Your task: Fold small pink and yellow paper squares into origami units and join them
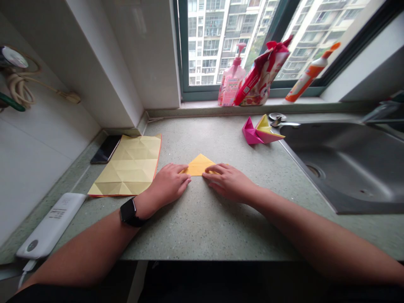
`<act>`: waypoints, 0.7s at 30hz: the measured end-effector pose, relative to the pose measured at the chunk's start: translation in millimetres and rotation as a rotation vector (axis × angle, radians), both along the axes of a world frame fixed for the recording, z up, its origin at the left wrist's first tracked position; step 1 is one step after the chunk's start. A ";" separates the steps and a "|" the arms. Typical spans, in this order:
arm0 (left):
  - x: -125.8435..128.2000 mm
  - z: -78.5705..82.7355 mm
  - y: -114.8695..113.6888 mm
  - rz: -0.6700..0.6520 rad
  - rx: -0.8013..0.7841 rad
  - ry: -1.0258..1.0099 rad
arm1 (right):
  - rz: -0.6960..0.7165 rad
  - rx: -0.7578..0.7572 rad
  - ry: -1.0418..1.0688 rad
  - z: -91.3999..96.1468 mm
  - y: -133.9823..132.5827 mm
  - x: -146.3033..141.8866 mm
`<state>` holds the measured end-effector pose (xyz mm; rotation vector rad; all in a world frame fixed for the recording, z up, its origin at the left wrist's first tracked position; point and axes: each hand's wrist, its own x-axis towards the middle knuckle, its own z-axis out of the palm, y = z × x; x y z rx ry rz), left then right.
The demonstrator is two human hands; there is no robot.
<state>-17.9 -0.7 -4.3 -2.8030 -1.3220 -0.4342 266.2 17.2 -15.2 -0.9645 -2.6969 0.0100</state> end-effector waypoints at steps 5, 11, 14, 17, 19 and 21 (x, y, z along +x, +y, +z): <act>-7.3 13.0 3.3 0.110 -0.031 0.060 | -0.005 -0.022 -0.008 1.3 -0.7 -0.2; -11.2 25.3 1.0 0.243 -0.083 0.155 | 0.000 -0.061 -0.024 4.4 -1.3 -0.5; -19.5 27.5 4.8 0.273 -0.053 0.154 | -0.002 -0.087 -0.036 5.4 -0.8 -0.2; -29.5 26.3 13.4 0.293 0.030 0.086 | -0.007 -0.098 -0.055 4.9 -0.1 0.3; -33.2 22.7 18.1 0.251 0.061 0.030 | -0.004 -0.098 -0.058 3.9 0.5 1.1; -33.5 16.8 20.4 0.167 0.072 -0.012 | 0.005 -0.098 -0.046 2.5 1.2 2.1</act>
